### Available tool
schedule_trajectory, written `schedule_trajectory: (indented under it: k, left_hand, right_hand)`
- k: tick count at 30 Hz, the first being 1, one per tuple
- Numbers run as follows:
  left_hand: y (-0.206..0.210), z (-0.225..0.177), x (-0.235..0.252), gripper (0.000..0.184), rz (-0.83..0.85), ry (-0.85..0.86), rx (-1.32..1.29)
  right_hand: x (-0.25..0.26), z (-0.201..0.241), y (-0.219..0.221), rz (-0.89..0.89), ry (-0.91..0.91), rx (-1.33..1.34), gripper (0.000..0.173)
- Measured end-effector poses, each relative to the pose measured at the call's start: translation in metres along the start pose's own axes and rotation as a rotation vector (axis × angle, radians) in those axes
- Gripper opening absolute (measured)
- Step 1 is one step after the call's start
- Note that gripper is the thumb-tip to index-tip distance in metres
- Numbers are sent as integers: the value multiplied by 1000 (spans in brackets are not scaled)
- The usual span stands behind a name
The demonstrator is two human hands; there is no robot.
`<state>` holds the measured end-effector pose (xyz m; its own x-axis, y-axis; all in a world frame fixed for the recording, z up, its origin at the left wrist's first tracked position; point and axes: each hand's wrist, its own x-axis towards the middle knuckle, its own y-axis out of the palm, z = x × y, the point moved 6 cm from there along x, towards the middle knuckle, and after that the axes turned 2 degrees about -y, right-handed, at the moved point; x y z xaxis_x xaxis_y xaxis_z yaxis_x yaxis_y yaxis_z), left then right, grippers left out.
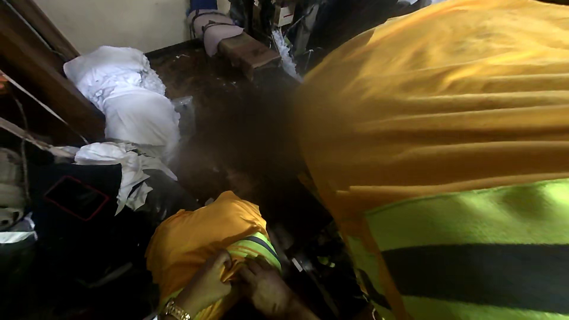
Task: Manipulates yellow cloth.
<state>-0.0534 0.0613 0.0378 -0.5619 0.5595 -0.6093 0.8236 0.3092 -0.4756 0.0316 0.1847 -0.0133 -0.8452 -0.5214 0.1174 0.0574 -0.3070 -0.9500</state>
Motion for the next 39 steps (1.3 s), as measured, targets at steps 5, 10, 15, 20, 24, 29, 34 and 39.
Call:
schedule_trajectory:
  k: [5, 10, 15, 20, 24, 29, 34, 39]
  left_hand:
    - [8, -13, -3, 62, 59, -22, 235]
    - [7, 1, 2, 49, -52, -11, 83]
    - [7, 15, 11, 41, -33, 17, 71]
    - [5, 4, 4, 44, -8, 7, 79]
    - [6, -15, -8, 59, 22, 1, 238]
    - [3, -5, -1, 49, -29, 14, 87]
    - [9, 12, 9, 43, -44, 46, 88]
    - [3, -10, -4, 45, -7, 54, 114]
  right_hand:
    - [3, 0, -22, -92, 179, 26, 17]
    - [-5, -1, -5, -26, 69, -27, 29]
    - [-5, -1, 6, 12, -37, 14, 19]
    - [-2, -4, -6, -26, 64, 3, 17]
    - [3, -2, -22, -96, 195, 3, 19]
    - [-6, -1, -1, -64, -23, -28, 21]
    - [-3, 0, 11, 27, -34, 11, 18]
    - [6, -5, -23, 7, 131, 230, 12]
